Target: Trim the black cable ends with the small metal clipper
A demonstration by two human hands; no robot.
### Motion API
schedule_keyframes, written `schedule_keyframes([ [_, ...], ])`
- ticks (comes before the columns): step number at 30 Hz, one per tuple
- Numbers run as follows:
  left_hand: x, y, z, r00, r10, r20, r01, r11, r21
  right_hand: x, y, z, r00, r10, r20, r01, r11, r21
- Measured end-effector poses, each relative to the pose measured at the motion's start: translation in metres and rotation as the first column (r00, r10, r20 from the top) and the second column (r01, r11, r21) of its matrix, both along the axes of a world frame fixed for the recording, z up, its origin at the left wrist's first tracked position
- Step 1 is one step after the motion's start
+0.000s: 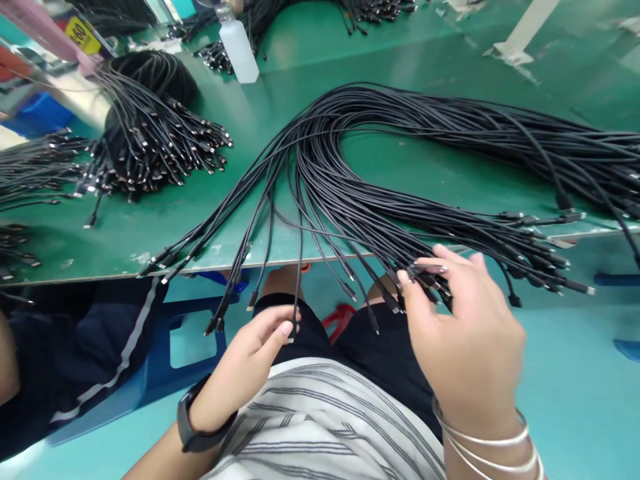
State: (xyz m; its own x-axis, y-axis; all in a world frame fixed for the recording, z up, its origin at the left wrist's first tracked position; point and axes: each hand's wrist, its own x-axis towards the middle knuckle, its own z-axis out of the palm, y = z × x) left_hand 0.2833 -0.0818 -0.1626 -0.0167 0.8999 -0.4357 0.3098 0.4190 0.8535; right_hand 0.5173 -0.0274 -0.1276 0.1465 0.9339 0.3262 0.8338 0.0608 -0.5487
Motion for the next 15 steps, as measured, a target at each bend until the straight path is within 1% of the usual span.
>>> schedule_keyframes([
  [1, 0.001, 0.001, -0.001, 0.991, -0.025, 0.131, 0.037, 0.995, -0.088, -0.003, -0.003, 0.002, 0.999, -0.041, -0.010, 0.041, 0.999, 0.014],
  [2, 0.003, 0.002, 0.000, 0.969, -0.025, 0.245, 0.065, 0.985, -0.158, -0.007, -0.006, 0.004, 0.996, -0.059, -0.068, 0.060, 0.998, 0.015],
  [3, 0.005, 0.002, 0.001, 0.943, -0.006, 0.333, 0.079, 0.975, -0.206, -0.013, -0.010, 0.006, 0.984, -0.049, -0.174, 0.047, 0.999, -0.017],
  [4, 0.007, 0.002, 0.004, 0.920, 0.023, 0.392, 0.073, 0.971, -0.227, -0.020, -0.013, 0.008, 0.948, -0.016, -0.319, -0.011, 0.997, -0.083],
  [5, 0.008, 0.001, 0.006, 0.905, 0.049, 0.424, 0.052, 0.973, -0.223, -0.027, -0.016, 0.008, 0.869, 0.027, -0.494, -0.122, 0.979, -0.162],
  [6, 0.010, 0.000, 0.010, 0.899, 0.058, 0.435, 0.032, 0.980, -0.195, -0.035, -0.019, 0.007, 0.737, 0.048, -0.674, -0.268, 0.937, -0.226],
  [7, 0.012, -0.001, 0.012, 0.901, 0.045, 0.431, 0.021, 0.989, -0.147, -0.043, -0.020, 0.005, 0.570, 0.023, -0.822, -0.406, 0.877, -0.256],
  [8, 0.013, -0.002, 0.015, 0.910, 0.021, 0.414, 0.018, 0.996, -0.089, -0.050, -0.021, 0.002, 0.403, -0.044, -0.914, -0.501, 0.825, -0.261],
  [9, 0.014, -0.003, 0.017, 0.922, -0.005, 0.387, 0.020, 0.999, -0.035, -0.056, -0.021, -0.001, 0.260, -0.121, -0.958, -0.548, 0.798, -0.250],
  [10, 0.014, -0.004, 0.018, 0.934, -0.029, 0.357, 0.025, 1.000, 0.015, -0.062, -0.021, -0.004, 0.146, -0.179, -0.973, -0.551, 0.802, -0.231],
  [11, 0.014, -0.005, 0.019, 0.944, -0.047, 0.327, 0.030, 0.998, 0.056, -0.066, -0.021, -0.007, 0.070, -0.218, -0.973, -0.532, 0.817, -0.222],
  [12, 0.014, -0.006, 0.019, 0.952, -0.059, 0.300, 0.034, 0.996, 0.088, -0.069, -0.020, -0.009, 0.035, -0.238, -0.971, -0.509, 0.832, -0.222],
  [13, 0.014, -0.007, 0.018, 0.959, -0.067, 0.277, 0.036, 0.993, 0.114, -0.071, -0.020, -0.011, 0.030, -0.241, -0.970, -0.491, 0.842, -0.224],
  [15, 0.013, -0.007, 0.017, 0.966, -0.086, 0.245, 0.048, 0.986, 0.160, -0.072, -0.020, -0.012, 0.064, -0.225, -0.972, -0.483, 0.845, -0.227],
])
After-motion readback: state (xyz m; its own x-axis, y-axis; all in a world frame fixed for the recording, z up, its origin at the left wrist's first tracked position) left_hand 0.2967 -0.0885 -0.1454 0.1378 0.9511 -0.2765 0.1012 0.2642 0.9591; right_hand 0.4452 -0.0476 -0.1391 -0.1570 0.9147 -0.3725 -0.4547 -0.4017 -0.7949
